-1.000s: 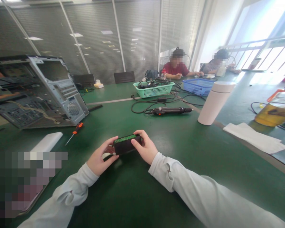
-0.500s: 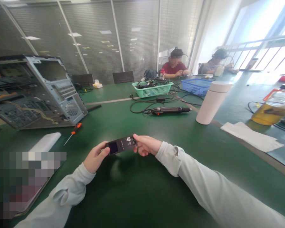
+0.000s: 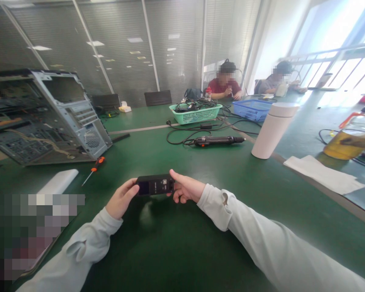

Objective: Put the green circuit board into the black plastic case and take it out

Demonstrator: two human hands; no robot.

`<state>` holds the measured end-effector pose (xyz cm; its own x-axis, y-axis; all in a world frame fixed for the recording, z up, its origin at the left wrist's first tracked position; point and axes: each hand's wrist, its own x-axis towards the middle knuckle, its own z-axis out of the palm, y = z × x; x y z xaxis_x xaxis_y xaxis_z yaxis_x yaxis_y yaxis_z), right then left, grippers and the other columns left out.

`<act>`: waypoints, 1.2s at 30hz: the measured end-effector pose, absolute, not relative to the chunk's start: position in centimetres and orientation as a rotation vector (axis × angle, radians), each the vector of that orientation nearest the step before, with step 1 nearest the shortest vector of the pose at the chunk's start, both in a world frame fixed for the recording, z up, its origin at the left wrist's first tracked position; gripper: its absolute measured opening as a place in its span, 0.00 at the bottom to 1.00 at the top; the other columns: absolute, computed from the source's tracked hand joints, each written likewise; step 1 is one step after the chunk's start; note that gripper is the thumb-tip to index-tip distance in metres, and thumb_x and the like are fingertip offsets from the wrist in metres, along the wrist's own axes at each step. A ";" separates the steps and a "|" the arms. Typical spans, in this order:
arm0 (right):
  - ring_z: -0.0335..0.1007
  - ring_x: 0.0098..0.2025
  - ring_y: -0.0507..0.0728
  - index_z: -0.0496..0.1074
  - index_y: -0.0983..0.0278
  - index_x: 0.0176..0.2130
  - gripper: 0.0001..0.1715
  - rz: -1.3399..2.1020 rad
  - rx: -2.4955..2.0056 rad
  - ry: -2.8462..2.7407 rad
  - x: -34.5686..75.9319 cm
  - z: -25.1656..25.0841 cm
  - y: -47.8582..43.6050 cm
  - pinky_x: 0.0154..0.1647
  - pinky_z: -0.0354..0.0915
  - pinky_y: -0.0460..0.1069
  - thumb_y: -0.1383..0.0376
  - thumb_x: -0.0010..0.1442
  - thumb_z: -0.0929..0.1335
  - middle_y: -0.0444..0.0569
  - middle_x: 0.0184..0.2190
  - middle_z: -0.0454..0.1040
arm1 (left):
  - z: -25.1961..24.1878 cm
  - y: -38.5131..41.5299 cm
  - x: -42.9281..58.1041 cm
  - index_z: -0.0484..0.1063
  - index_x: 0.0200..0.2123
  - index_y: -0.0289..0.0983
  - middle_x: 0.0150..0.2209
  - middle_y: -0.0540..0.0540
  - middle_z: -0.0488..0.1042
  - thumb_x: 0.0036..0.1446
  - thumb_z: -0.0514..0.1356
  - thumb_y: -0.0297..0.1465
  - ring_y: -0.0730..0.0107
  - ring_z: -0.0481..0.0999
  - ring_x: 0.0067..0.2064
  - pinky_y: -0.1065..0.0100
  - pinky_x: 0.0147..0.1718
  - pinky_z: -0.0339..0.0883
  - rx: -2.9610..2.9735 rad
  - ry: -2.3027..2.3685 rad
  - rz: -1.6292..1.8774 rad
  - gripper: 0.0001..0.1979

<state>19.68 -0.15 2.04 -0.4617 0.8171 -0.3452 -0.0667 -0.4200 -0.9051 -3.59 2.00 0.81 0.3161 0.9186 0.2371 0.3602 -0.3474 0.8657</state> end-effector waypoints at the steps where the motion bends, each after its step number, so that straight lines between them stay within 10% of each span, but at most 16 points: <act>1: 0.60 0.19 0.48 0.59 0.67 0.42 0.21 1.844 -1.162 -1.153 19.4 2.1 -0.3 0.11 0.50 0.38 0.52 0.71 0.54 0.47 0.28 0.64 | 0.8 1.9 -3.5 0.71 0.44 0.33 0.44 0.38 0.76 0.49 0.60 0.49 0.55 0.74 0.47 0.55 0.51 0.65 1.866 1.080 0.976 0.27; 8: 0.66 0.33 0.51 0.57 0.64 0.45 0.27 1.413 -1.036 -1.357 19.6 0.5 -0.8 0.22 0.66 0.40 0.55 0.53 0.69 0.48 0.39 0.62 | 0.9 1.0 -3.2 0.60 0.55 0.37 0.51 0.38 0.69 0.47 0.63 0.32 0.61 0.76 0.45 0.56 0.50 0.66 1.911 0.957 0.839 0.31; 18: 0.59 0.52 0.56 0.57 0.66 0.57 0.30 0.862 -0.959 -1.730 20.0 -1.1 -0.5 0.55 0.60 0.52 0.60 0.58 0.66 0.51 0.49 0.62 | -0.1 1.6 -3.7 0.55 0.60 0.36 0.53 0.35 0.68 0.47 0.61 0.26 0.56 0.73 0.50 0.50 0.54 0.63 2.077 1.047 0.800 0.35; 36: 0.53 0.55 0.61 0.66 0.66 0.53 0.29 0.139 -1.264 -2.136 17.7 2.6 -1.1 0.58 0.54 0.58 0.61 0.55 0.74 0.52 0.48 0.64 | -0.1 2.0 -3.8 0.62 0.54 0.35 0.50 0.37 0.72 0.49 0.61 0.35 0.53 0.73 0.50 0.50 0.51 0.65 2.328 1.197 0.719 0.27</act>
<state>17.70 -1.14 2.58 -0.3292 0.8171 0.4732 0.7490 0.5311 -0.3961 -3.78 2.02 -0.08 0.4942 0.8323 0.2513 0.6127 -0.5385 0.5784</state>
